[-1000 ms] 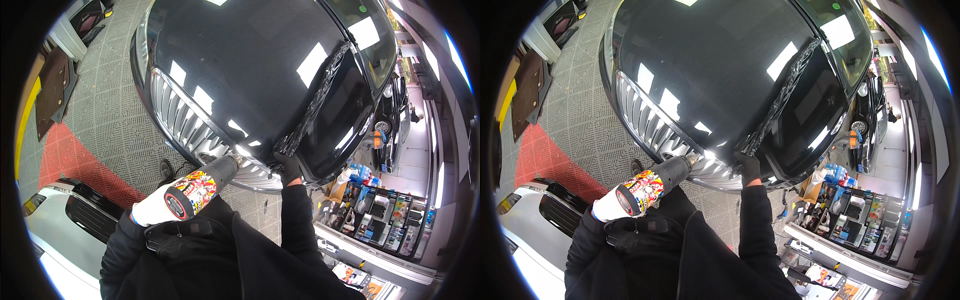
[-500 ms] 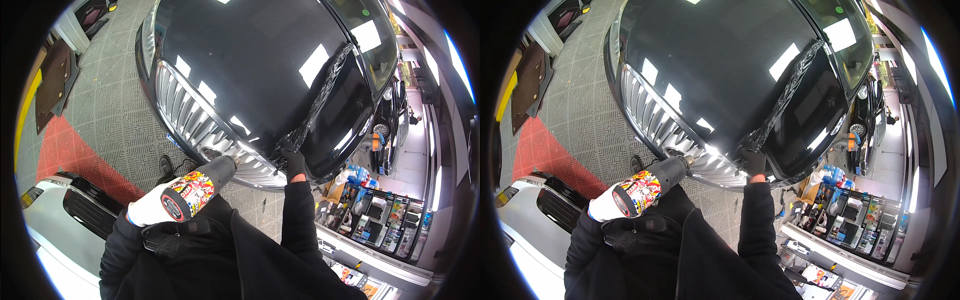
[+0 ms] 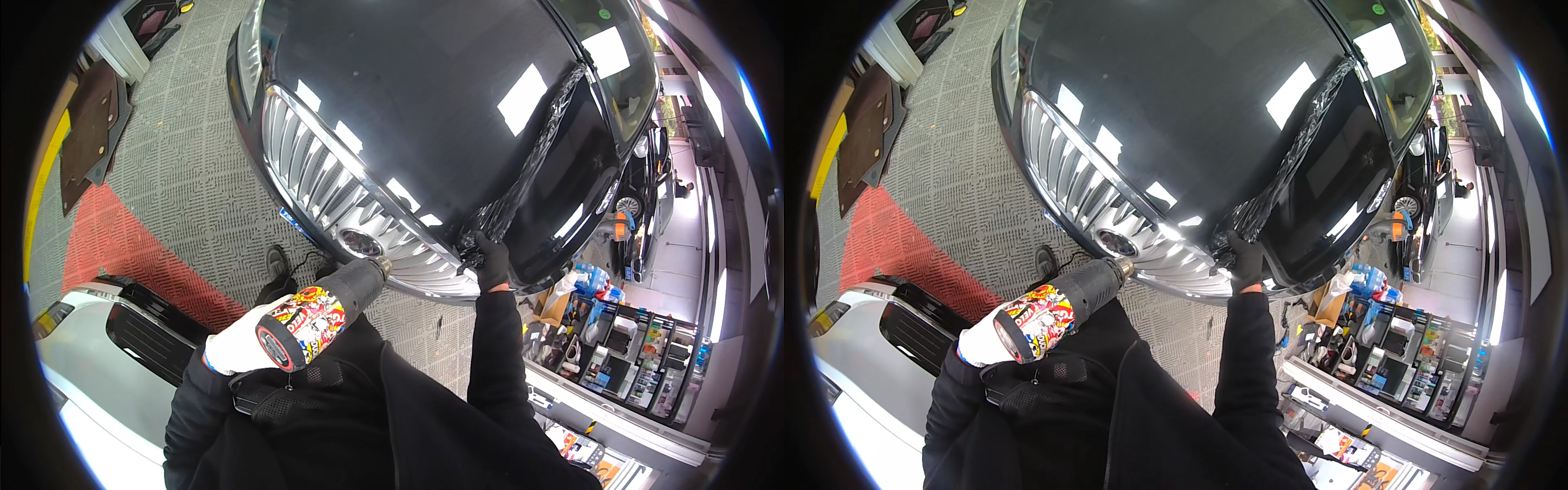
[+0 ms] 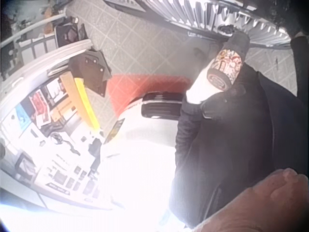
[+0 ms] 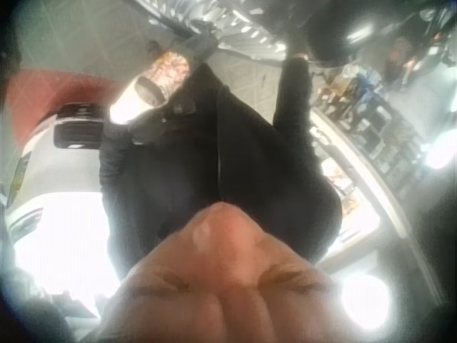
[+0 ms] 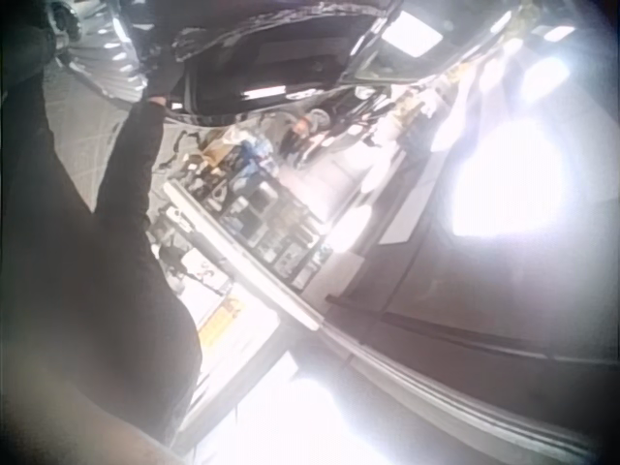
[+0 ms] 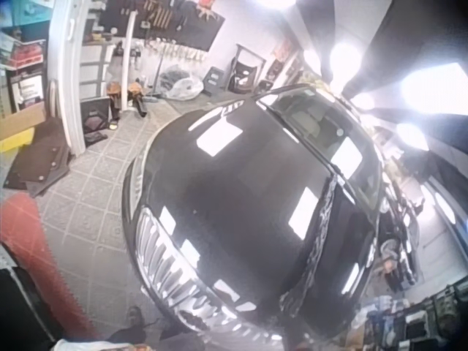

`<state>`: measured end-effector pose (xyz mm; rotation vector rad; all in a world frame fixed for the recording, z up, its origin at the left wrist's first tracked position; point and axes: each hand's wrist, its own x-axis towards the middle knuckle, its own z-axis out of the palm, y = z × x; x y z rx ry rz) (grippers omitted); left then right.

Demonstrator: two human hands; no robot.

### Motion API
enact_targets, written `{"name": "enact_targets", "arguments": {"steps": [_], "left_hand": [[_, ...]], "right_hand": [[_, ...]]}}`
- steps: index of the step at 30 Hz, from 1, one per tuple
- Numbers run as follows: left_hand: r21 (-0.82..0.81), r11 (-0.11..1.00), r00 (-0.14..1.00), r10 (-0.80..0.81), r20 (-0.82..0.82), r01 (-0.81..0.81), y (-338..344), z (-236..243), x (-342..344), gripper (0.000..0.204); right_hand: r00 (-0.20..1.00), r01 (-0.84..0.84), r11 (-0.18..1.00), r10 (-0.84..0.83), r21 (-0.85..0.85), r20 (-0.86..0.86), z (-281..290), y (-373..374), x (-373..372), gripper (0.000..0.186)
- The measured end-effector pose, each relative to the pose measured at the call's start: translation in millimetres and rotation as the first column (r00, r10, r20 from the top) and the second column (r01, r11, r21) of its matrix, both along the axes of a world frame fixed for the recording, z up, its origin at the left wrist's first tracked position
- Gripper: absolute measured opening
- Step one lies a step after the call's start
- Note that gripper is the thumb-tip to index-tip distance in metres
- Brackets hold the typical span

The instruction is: The person applies a black protective film to the hood of a black car using a heat gun and a squeegee. They heat the film and smooth it onto the surface, then briefly remove gloves and walk away before returning to continue smoothing the film.

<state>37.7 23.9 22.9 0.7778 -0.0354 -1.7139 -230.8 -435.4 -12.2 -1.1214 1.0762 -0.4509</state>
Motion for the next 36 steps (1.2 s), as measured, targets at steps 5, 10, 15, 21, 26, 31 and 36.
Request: {"name": "enact_targets", "arguments": {"steps": [5,10,15,21,26,31,36], "left_hand": [[0.027,1.000,0.983,0.015,-0.181,-0.010,1.1,-3.1,1.1,0.110],[0.111,0.993,0.992,0.044,-0.120,-0.031,0.8,-5.1,-3.9,0.054],[-0.001,0.999,0.988,0.040,-0.147,-0.041,-3.4,-5.8,-0.3,0.076],[0.128,0.985,0.834,0.169,-0.526,-0.119,-17.2,-0.3,8.4,0.069],[0.100,0.983,0.846,0.181,-0.501,-0.151,-17.7,4.1,9.1,0.061],[0.240,0.966,0.760,0.224,-0.611,-0.093,-17.8,-5.2,10.7,0.061],[0.059,0.994,0.925,0.112,-0.363,-0.097,-11.3,-2.3,10.7,0.070]], "right_hand": [[0.999,0.031,0.999,-0.032,-0.036,-0.021,17.1,12.5,15.3,0.011],[0.997,-0.069,0.995,0.066,-0.065,-0.044,27.7,16.4,18.8,0.014],[1.000,0.010,1.000,-0.010,0.001,-0.001,15.5,21.3,10.6,0.012],[0.995,0.090,0.994,-0.092,0.067,0.027,-6.6,28.2,7.8,0.012],[0.989,0.069,0.997,-0.065,0.023,-0.135,-0.3,24.3,4.4,0.021],[0.977,0.100,0.994,-0.108,-0.052,-0.182,-1.3,24.3,6.4,0.020],[0.978,0.156,0.986,-0.162,-0.056,-0.129,-8.0,23.8,8.5,0.017]]}}
